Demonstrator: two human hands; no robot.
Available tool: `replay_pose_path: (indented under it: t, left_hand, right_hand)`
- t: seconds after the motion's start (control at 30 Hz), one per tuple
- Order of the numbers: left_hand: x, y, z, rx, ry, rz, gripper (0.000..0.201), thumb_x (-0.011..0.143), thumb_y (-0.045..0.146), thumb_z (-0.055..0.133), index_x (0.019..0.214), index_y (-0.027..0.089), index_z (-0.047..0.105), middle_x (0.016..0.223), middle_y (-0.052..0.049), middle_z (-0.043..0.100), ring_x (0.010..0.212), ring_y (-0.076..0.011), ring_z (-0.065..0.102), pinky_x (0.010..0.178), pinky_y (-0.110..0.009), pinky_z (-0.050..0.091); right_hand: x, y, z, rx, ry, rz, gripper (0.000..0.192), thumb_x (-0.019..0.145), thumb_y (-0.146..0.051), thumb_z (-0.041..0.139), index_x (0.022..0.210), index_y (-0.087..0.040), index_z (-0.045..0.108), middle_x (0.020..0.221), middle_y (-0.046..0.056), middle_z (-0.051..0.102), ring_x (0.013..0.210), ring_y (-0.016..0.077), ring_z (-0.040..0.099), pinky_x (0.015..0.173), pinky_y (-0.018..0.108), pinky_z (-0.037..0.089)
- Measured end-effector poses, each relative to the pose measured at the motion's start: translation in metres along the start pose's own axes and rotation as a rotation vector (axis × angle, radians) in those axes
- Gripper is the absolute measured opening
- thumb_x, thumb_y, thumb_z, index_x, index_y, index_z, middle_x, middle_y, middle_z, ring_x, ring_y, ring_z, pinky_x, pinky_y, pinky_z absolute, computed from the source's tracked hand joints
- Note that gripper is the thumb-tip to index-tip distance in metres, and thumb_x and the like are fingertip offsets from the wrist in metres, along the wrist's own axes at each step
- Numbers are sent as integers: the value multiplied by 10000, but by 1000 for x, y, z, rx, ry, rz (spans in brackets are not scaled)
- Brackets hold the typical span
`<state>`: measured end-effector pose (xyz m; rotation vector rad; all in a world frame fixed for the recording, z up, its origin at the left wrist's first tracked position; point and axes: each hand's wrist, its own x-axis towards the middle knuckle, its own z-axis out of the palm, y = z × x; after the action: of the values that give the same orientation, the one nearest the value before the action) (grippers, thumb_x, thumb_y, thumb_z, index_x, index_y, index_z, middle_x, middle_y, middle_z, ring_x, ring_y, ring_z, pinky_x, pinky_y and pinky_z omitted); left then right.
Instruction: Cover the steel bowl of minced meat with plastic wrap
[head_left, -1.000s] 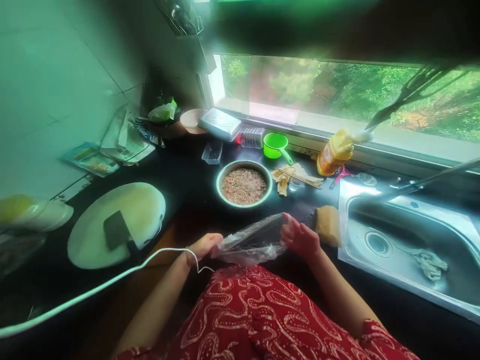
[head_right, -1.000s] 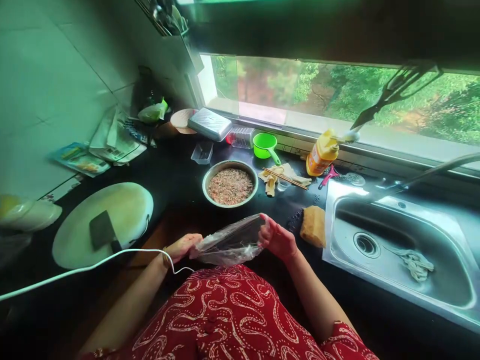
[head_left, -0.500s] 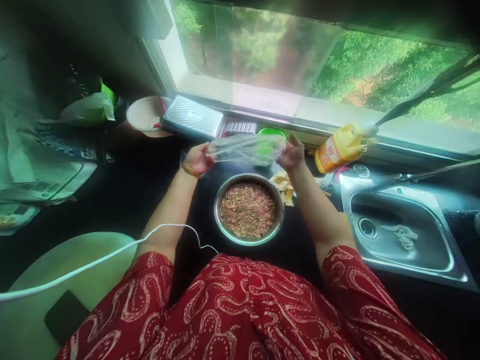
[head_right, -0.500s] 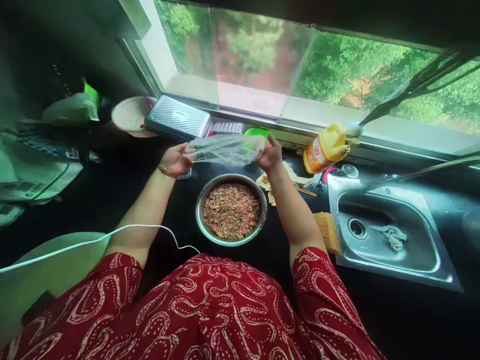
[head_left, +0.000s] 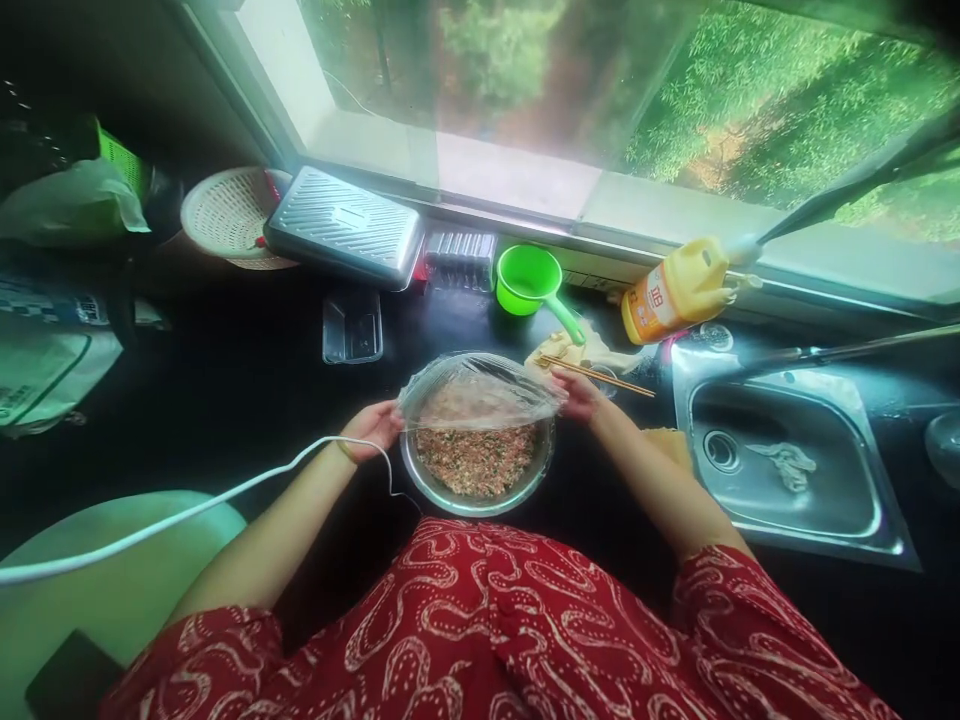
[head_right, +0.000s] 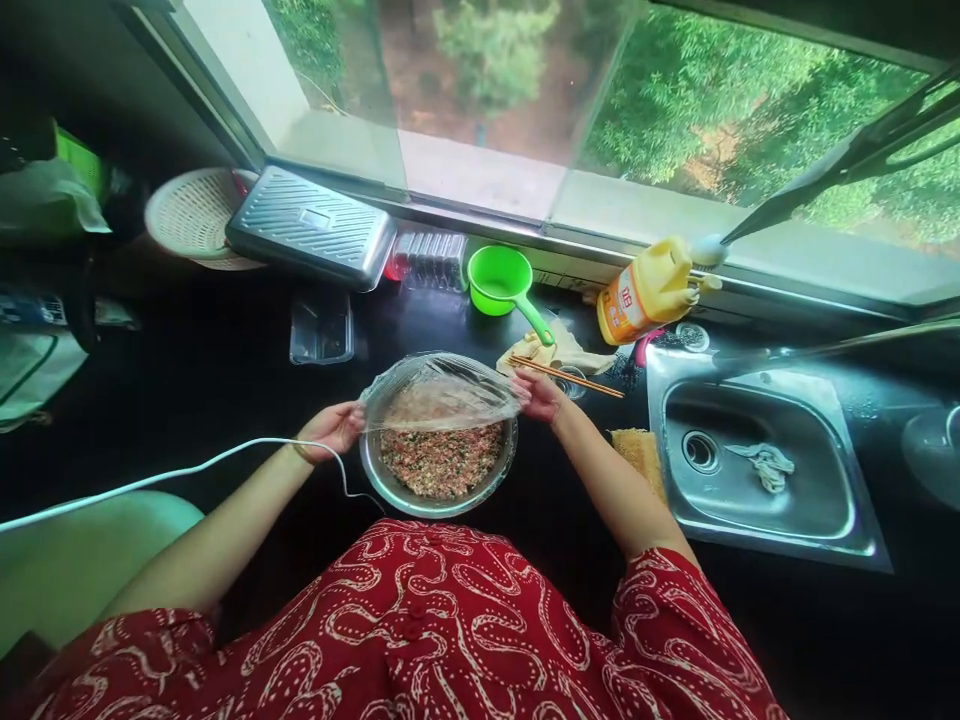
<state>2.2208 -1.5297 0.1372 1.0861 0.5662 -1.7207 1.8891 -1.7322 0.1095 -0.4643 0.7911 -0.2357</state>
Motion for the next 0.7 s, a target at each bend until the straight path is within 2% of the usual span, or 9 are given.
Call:
replay_pose_path:
  t: [0.13, 0.23, 0.3, 0.37, 0.47, 0.63, 0.7]
  left_hand:
    - [-16, -38, -18, -38, 59, 63, 265, 954, 109, 336, 764, 139, 519, 502, 10, 501, 398, -91, 551, 443, -179, 545]
    - [-23, -65, -27, -80, 111, 46, 276, 970, 104, 317, 798, 135, 530, 493, 31, 487, 367, -64, 522, 421, -140, 517]
    - [-28, -72, -28, -76, 124, 76, 276, 976, 98, 311, 821, 128, 537, 527, 25, 512, 393, -60, 540, 443, -141, 526]
    - [-30, -68, -24, -27, 100, 131, 276, 975, 91, 316, 804, 127, 530, 557, 16, 521, 421, -64, 550, 446, -149, 521]
    - [-32, -49, -5, 46, 14, 180, 309, 976, 94, 319, 710, 133, 472, 537, 28, 459, 392, -45, 477, 381, -130, 440]
    - [-33, -23, 30, 76, -115, 187, 362, 996, 137, 262, 666, 145, 412, 507, 46, 370, 353, -33, 375, 320, -117, 317]
    - [-31, -19, 41, 68, -183, 181, 378, 1005, 161, 227, 668, 150, 398, 511, 48, 355, 339, -31, 335, 308, -118, 278]
  right_hand:
    - [-19, 31, -18, 131, 2, 114, 305, 902, -218, 527, 614, -170, 437, 495, -51, 382, 409, 51, 352, 401, 149, 360]
    - [-30, 52, -26, 194, 35, 132, 270, 872, -175, 573, 627, -153, 464, 490, -60, 391, 419, 37, 343, 410, 128, 353]
    - [-35, 59, -28, 186, 61, 156, 226, 846, -152, 601, 645, -137, 498, 488, -60, 404, 424, 31, 347, 414, 121, 348]
    - [-37, 59, -27, 136, 71, 157, 216, 815, -122, 619, 630, -126, 508, 485, -55, 409, 428, 29, 358, 418, 121, 350]
    - [-35, 48, -24, 80, 71, 134, 215, 787, -84, 613, 608, -125, 502, 479, -50, 404, 417, 31, 343, 400, 133, 336]
    - [-30, 38, -23, 154, 50, 109, 137, 824, -79, 557, 698, -128, 532, 515, -41, 428, 413, 36, 339, 385, 135, 340]
    - [-28, 41, -27, 145, 7, 43, 121, 831, -75, 544, 722, -128, 541, 534, -31, 449, 422, 45, 374, 399, 143, 376]
